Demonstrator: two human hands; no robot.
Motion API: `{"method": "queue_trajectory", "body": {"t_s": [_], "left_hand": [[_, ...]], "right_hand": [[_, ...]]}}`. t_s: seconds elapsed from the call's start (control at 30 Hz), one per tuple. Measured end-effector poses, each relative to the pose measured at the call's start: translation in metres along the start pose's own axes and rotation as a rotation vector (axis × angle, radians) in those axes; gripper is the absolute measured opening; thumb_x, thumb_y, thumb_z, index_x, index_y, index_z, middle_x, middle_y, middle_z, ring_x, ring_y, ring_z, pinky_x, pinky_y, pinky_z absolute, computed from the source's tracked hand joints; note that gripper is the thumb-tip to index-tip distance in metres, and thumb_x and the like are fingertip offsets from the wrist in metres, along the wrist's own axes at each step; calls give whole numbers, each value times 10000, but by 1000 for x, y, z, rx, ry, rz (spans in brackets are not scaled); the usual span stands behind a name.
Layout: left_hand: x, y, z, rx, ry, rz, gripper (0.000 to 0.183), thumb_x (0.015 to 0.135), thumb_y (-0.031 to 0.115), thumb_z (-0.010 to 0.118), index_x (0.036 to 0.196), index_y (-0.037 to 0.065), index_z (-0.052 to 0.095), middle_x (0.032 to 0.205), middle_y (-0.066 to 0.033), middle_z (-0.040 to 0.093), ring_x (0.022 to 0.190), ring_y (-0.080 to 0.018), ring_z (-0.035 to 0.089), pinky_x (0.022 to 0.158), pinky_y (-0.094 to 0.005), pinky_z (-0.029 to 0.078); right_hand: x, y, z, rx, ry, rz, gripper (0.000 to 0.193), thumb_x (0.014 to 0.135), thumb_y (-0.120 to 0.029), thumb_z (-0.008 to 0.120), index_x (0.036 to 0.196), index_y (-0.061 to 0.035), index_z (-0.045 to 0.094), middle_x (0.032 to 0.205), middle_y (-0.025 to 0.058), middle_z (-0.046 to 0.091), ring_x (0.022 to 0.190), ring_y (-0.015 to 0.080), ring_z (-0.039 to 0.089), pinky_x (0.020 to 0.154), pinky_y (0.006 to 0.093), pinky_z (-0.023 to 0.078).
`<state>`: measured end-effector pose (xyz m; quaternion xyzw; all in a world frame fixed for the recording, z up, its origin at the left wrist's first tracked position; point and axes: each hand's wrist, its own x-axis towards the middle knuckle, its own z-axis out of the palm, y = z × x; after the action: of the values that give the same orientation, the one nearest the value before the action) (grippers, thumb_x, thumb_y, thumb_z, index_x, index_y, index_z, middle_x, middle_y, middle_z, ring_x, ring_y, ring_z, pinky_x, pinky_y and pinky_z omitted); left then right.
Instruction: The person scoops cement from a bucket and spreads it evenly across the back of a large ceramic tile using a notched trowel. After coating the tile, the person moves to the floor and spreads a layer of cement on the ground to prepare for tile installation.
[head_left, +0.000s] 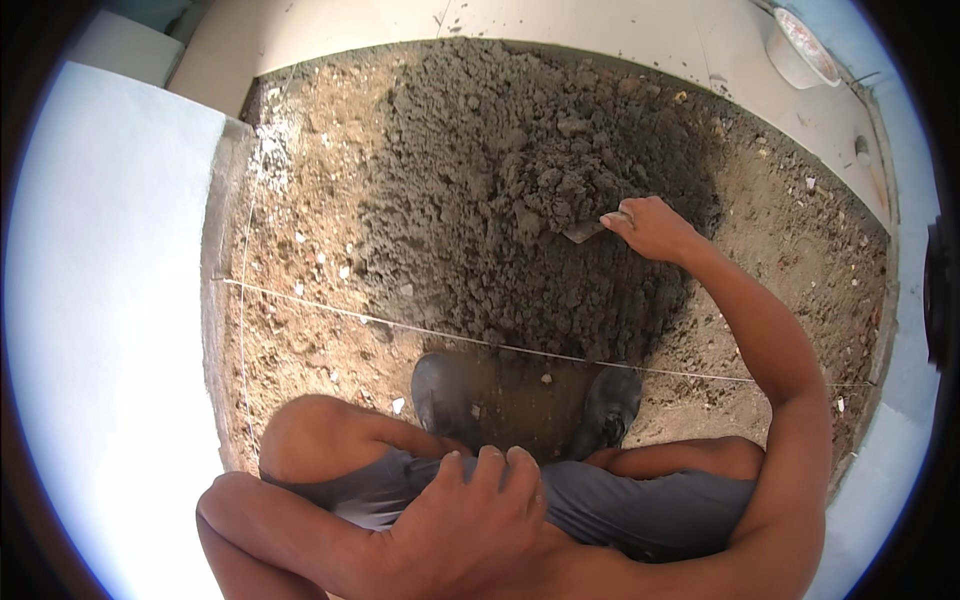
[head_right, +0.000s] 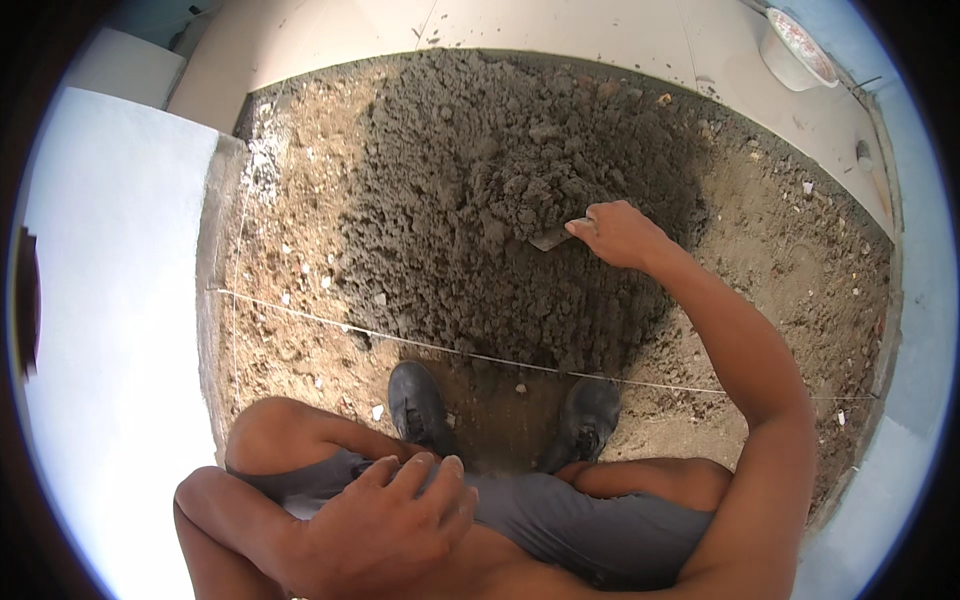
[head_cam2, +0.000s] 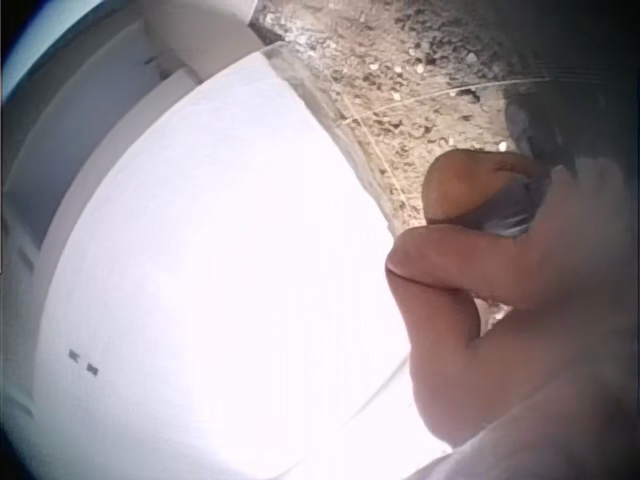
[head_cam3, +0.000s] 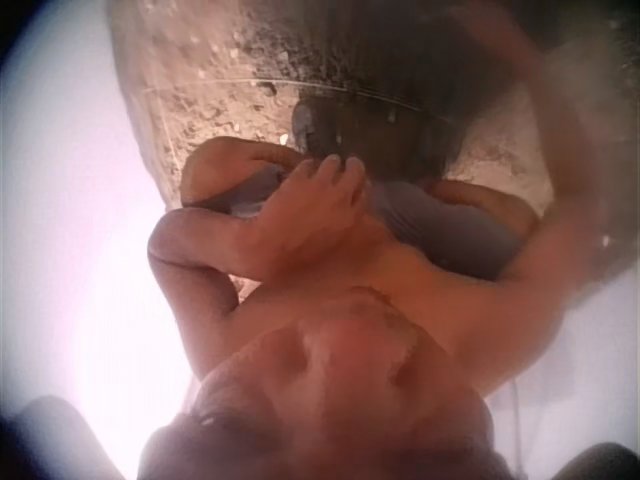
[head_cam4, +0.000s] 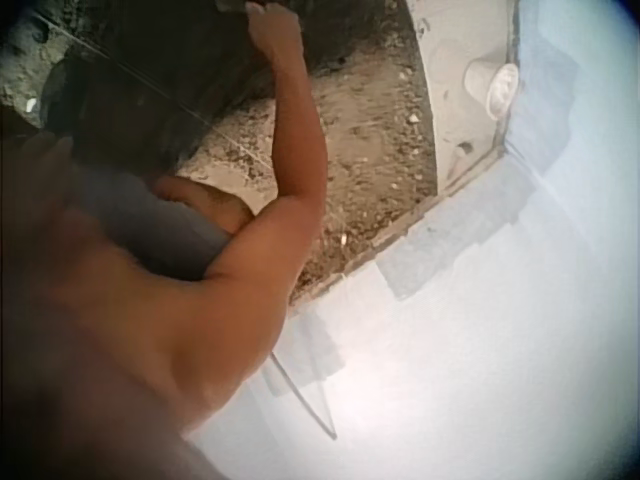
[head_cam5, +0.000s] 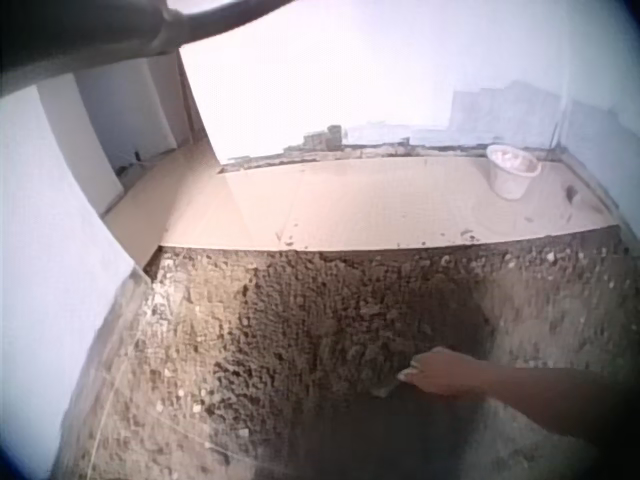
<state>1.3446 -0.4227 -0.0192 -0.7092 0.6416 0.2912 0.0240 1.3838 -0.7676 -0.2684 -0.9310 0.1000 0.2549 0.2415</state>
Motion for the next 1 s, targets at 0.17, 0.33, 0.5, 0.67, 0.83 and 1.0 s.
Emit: {"method": "queue_trajectory", "body": {"t_s": [0.17, 0.33, 0.5, 0.67, 0.83, 1.0], "left_hand": [[-5, -2, -2, 21, 109, 46, 303, 845, 208, 555, 1046, 25, 691, 1111, -177, 632, 962, -288, 655, 734, -349, 566], [-6, -5, -13, -11, 23, -33, 381, 809, 200, 559, 1129, 17, 658, 1178, -170, 581, 989, -256, 564, 755, -336, 504], [-14, -7, -9, -61, 87, -103, 383, 814, 194, 553, 1127, 7, 671, 1205, -186, 581, 1017, -261, 562, 808, -370, 506], [-21, -2, 25, -89, 215, -102, 364, 838, 255, 572, 1013, -41, 693, 1039, -233, 615, 954, -351, 616, 718, -472, 562], [-23, 0, -12, -138, 36, -221, 339, 815, 201, 552, 1038, -2, 706, 1165, -198, 597, 1015, -292, 567, 834, -431, 503], [-24, -3, 1, -85, 48, -161, 338, 812, 222, 564, 1004, -12, 716, 1119, -213, 605, 1024, -351, 570, 838, -466, 507]], "right_hand": [[51, -21, -46, 174, 22, -4, 566, 1012, -453, 468, 798, 52, 605, 609, 162, 603, 541, 269, 623, 543, 436, 517], [110, -16, -64, 365, 116, 108, 561, 1007, -460, 476, 706, 6, 564, 535, 123, 561, 449, 234, 573, 462, 416, 492], [52, -27, -41, 99, 132, -116, 456, 1000, -444, 489, 897, -4, 547, 715, 176, 623, 643, 317, 639, 628, 446, 518], [-16, -2, -26, -73, 335, 191, 416, 1004, -420, 481, 998, -6, 524, 885, 243, 655, 851, 428, 647, 711, 530, 489], [-38, 37, 17, -196, 357, 159, 375, 998, -328, 533, 1012, 46, 519, 795, 263, 638, 768, 441, 639, 637, 487, 489], [-54, 5, 49, -106, 220, 47, 401, 1005, -320, 533, 1079, 74, 529, 746, 258, 623, 696, 421, 638, 581, 464, 468]]}}
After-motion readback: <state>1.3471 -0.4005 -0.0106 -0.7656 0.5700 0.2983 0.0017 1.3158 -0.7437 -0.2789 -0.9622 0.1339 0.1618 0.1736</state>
